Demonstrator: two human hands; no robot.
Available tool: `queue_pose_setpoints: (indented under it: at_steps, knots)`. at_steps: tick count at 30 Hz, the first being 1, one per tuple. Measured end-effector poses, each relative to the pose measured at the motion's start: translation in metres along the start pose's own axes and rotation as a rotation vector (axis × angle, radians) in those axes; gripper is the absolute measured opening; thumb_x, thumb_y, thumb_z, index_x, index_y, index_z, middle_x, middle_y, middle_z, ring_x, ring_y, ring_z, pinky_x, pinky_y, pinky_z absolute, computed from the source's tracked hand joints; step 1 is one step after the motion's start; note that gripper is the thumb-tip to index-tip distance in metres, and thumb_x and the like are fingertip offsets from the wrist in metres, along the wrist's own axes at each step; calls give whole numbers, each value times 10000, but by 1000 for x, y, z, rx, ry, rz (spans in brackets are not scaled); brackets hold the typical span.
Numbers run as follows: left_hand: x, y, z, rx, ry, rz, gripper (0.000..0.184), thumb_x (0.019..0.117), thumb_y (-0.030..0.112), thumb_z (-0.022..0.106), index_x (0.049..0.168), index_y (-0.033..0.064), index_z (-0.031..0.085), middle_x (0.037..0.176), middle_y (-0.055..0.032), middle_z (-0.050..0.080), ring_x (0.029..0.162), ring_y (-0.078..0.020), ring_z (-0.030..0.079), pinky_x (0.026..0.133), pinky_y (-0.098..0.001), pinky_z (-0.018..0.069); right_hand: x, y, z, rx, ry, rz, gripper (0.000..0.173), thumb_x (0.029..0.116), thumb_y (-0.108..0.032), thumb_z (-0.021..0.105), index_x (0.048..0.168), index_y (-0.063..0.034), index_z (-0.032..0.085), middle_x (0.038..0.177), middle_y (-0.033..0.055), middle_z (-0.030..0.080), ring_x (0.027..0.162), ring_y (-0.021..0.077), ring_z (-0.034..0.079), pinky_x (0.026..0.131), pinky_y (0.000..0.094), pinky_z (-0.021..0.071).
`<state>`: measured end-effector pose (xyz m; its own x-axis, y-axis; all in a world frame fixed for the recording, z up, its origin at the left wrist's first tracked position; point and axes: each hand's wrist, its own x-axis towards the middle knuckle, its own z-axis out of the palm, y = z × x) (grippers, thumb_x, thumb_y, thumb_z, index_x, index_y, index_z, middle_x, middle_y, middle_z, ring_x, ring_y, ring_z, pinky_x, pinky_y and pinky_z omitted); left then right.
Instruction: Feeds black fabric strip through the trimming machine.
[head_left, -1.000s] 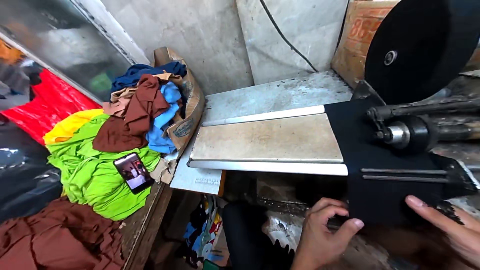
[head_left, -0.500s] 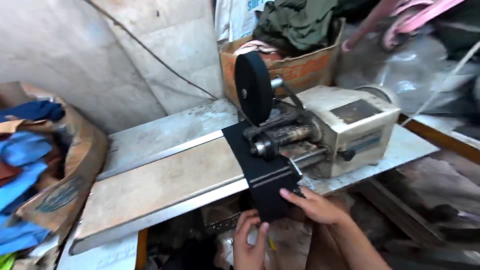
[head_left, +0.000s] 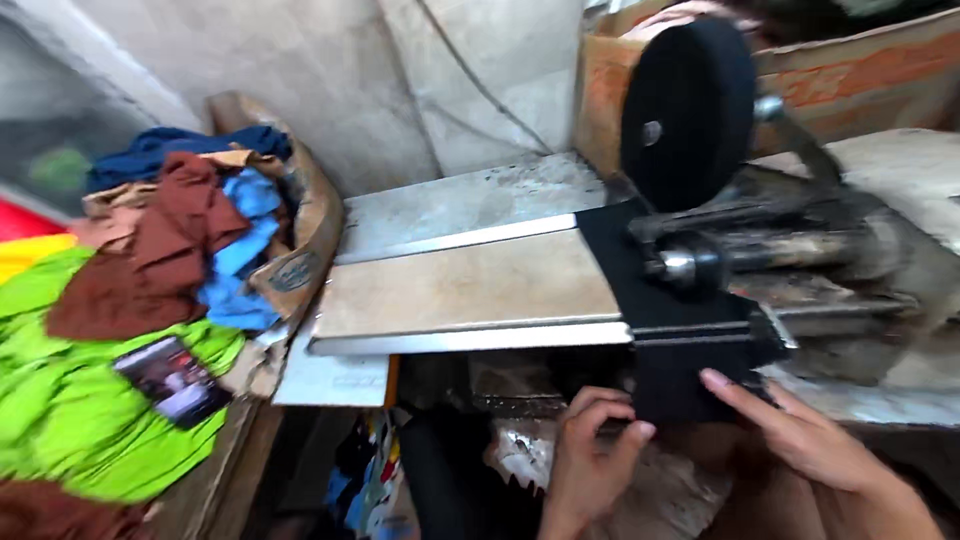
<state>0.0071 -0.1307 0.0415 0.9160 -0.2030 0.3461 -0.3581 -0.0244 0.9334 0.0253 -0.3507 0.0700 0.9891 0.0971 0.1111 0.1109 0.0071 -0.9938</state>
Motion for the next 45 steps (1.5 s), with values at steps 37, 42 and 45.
queue_pose_setpoints:
  at_steps: [37,42,45]
  knots:
    - [-3,-8,11,-35,41,-65,148,948,204,718,941,58,740,1166,-51,704,1128,-127,651,965,-309,567,4,-15,-10,-43,-95,106,355,1061,-361,489,1194,-92,678,1083,-55,744,1046,25,683,980,289,566]
    - [-2,-9,8,-32,31,-56,155,956,214,711,951,64,748,1172,-59,704,1138,-147,652,972,-322,569,7,-11,-10,4,-145,79,358,1074,-362,474,1204,-94,673,1096,-45,744,1056,33,684,989,292,564]
    - [-2,-10,6,-21,27,-48,166,958,217,712,953,54,740,1179,-69,699,1146,-149,647,967,-317,567,6,-12,-7,-17,-121,79,358,1069,-377,482,1200,-105,674,1087,-56,745,1051,23,683,984,280,563]
